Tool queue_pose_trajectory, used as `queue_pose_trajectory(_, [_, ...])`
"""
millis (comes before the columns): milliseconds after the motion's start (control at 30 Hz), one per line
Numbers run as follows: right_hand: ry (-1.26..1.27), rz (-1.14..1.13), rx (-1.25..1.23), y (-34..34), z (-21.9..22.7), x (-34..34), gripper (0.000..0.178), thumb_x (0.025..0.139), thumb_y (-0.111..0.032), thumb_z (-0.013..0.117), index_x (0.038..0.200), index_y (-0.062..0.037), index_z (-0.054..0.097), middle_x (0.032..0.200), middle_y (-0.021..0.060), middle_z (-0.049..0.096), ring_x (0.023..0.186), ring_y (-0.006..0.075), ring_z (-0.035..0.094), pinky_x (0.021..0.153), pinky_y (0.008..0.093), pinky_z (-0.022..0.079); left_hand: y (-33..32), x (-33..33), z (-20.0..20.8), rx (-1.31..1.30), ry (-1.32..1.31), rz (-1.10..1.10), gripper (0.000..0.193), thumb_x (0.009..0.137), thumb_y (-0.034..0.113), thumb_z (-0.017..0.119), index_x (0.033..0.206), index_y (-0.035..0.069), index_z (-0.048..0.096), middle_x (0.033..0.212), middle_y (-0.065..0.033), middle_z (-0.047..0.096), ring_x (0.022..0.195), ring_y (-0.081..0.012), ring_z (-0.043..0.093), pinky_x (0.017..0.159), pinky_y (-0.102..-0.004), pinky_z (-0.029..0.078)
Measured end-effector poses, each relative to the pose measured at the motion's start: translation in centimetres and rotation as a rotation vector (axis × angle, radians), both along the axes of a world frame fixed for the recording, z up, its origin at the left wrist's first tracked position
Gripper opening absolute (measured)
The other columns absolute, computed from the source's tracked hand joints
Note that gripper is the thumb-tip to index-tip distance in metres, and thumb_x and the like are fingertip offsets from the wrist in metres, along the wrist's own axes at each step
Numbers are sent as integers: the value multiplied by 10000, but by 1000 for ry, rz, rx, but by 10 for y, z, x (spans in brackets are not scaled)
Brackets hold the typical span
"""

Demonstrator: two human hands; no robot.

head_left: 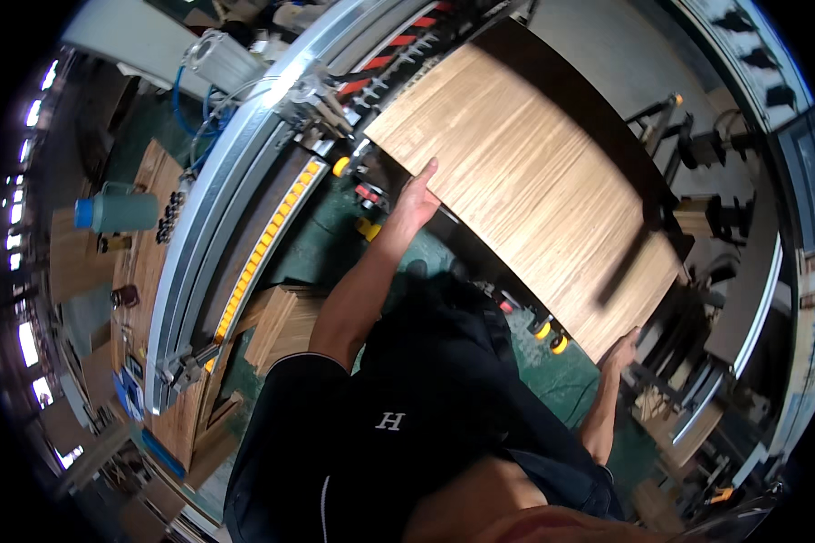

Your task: The person moves a large wooden panel on a machine, then uses a hammer to drive nails into wooden pieces on a workbench. They repeatedly pick up, align, and stack wooden panels and smaller pieces, organizing them on the workbench and nearby surfaces.

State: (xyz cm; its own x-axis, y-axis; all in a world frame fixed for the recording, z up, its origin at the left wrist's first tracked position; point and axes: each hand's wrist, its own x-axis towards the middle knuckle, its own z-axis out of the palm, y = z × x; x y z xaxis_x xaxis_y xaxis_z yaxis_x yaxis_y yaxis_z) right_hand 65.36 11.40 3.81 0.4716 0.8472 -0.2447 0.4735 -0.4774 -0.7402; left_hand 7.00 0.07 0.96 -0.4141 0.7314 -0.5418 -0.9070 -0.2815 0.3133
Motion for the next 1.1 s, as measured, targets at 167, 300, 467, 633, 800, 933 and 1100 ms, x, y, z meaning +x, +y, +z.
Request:
queue_pose_trajectory(167, [83, 186, 43, 50, -36, 2, 752, 941, -640, 476, 863, 96, 609, 737, 73, 588, 684, 175, 515, 632, 348, 438, -4, -28, -9, 1, 23, 3, 508, 925, 207, 675, 1364, 52, 471, 1348, -123, 552, 1253, -275, 523, 1082, -478, 389])
queue_pose_trajectory(300, [38, 193, 17, 62, -25, -16, 661, 955, -584, 507, 803, 51, 615, 664, 25, 555, 609, 130, 455, 563, 327, 395, 0, -31, -10, -30, -15, -14, 513, 958, 224, 626, 1397, 45, 430, 1388, -134, 518, 1277, -290, 503, 1093, -486, 373])
queue_pose_trajectory(467, [-71, 258, -70, 88, -39, -4, 723, 878, -684, 548, 704, 18, 534, 629, 63, 530, 588, 148, 451, 545, 352, 392, 3, -38, -6, -12, 78, 38, 542, 963, 212, 616, 1415, 16, 393, 1392, -145, 506, 1284, -287, 494, 1096, -482, 378])
queue_pose_trajectory(633, [-98, 217, -32, 89, -36, -19, 772, 835, -724, 571, 710, 37, 537, 603, 82, 516, 592, 180, 489, 560, 370, 419, 9, -39, 20, -92, 139, 77, 553, 968, 178, 597, 1429, -6, 352, 1409, -157, 469, 1290, -293, 482, 1101, -474, 377])
queue_pose_trajectory(800, [-137, 229, -68, 74, -30, -29, 755, 840, -721, 571, 701, 20, 531, 600, 52, 502, 594, 160, 470, 535, 357, 405, -4, -51, 4, -249, 387, 25, 414, 939, 196, 654, 1299, 74, 487, 1235, -59, 571, 1100, -197, 578, 936, -358, 491])
queue_pose_trajectory(933, [-70, 255, -57, 49, -13, -51, 766, 863, -705, 553, 779, 56, 568, 625, 39, 506, 602, 161, 459, 557, 356, 413, -10, -63, -13, -254, 179, 52, 400, 905, 271, 703, 1218, 69, 557, 1134, -6, 611, 982, -134, 601, 847, -251, 481])
queue_pose_trajectory(1100, [63, 193, -72, 50, -33, -42, 747, 899, -680, 515, 845, 63, 571, 678, 62, 520, 618, 134, 456, 545, 339, 392, -11, -72, -27, -361, 178, 43, 516, 862, 323, 750, 1243, 48, 539, 1104, -10, 583, 970, -124, 560, 846, -262, 470])
